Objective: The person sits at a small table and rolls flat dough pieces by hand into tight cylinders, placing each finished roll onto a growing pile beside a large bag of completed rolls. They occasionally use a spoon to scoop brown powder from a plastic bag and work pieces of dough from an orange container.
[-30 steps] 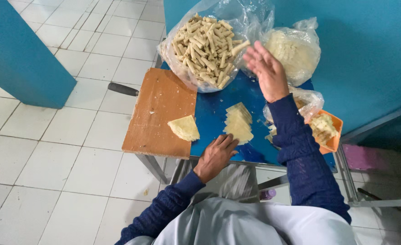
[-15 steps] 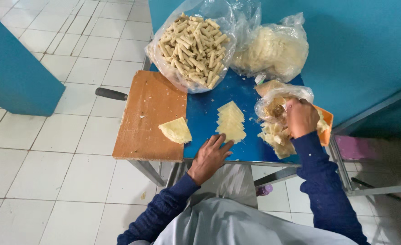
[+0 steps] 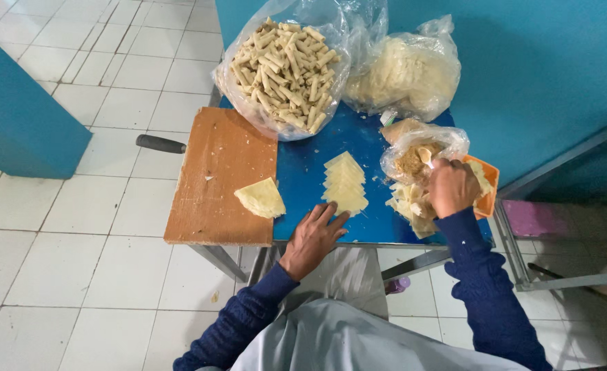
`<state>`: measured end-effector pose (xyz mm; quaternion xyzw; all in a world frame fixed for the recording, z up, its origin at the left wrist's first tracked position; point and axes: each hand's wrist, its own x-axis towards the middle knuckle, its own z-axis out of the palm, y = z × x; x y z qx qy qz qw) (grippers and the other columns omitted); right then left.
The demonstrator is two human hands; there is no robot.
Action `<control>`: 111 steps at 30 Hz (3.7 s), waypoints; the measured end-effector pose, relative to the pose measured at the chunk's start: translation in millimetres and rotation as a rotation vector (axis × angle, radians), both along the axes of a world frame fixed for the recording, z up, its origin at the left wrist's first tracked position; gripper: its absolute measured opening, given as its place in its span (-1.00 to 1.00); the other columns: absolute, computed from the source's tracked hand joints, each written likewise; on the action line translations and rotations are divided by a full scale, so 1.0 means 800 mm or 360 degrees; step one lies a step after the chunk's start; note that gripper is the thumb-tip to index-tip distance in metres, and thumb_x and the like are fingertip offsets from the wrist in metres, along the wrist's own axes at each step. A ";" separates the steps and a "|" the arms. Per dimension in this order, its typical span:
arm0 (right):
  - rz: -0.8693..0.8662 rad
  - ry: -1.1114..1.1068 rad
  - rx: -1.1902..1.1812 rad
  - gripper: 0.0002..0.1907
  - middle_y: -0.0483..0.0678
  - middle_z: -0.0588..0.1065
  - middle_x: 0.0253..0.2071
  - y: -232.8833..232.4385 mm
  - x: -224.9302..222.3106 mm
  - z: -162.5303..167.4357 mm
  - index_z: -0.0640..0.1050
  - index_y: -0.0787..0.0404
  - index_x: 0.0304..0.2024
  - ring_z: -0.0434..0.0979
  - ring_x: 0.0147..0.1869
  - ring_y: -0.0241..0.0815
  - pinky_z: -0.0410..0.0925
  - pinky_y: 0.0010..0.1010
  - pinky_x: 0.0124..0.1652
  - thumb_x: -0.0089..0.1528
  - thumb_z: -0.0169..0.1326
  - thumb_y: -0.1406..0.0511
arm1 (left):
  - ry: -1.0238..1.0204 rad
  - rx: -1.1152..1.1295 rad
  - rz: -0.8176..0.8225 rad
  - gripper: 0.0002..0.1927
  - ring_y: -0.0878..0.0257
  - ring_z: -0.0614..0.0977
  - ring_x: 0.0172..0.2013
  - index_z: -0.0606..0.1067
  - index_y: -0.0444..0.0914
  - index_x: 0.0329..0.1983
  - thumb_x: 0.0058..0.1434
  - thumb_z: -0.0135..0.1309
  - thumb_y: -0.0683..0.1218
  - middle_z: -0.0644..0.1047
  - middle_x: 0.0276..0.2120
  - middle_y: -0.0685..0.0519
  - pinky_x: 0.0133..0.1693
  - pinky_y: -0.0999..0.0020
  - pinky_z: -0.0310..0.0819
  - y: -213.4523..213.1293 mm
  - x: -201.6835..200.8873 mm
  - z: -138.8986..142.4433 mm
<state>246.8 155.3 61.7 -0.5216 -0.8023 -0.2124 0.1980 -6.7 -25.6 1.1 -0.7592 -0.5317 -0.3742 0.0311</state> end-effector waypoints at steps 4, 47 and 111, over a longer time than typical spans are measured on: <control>0.0034 0.0211 -0.0096 -0.91 0.09 0.59 -0.29 0.002 0.005 -0.010 0.66 0.10 -0.22 0.57 -0.16 0.14 0.39 -0.06 -0.15 0.27 0.15 0.30 | -0.0035 -0.0030 -0.0010 -0.58 0.00 0.49 0.11 0.52 -0.22 0.15 0.23 0.18 -0.03 0.48 0.09 -0.11 0.03 0.17 0.48 -0.001 0.000 0.001; 0.0452 0.1054 -0.1004 -0.75 -0.05 0.65 -0.28 -0.025 0.025 -0.032 0.66 0.22 -0.01 0.57 -0.31 -0.32 0.41 -0.46 -0.25 0.30 0.13 0.29 | -0.0547 -0.0082 0.0165 -0.72 -0.13 0.44 -0.03 0.50 -0.33 -0.05 0.17 0.18 -0.19 0.43 -0.05 -0.18 -0.01 0.05 0.39 0.014 -0.006 -0.005; 0.0844 0.0751 -0.0548 -0.84 -0.14 0.62 -0.13 -0.086 -0.074 -0.081 0.66 0.07 -0.09 0.56 0.00 -0.11 0.19 -0.20 -0.07 0.28 0.14 0.31 | -0.0886 -0.0055 0.0119 -0.82 -0.25 0.52 -0.16 0.36 -0.34 -0.10 0.24 -0.06 -0.33 0.47 -0.22 -0.22 -0.17 -0.03 0.41 0.049 0.013 -0.004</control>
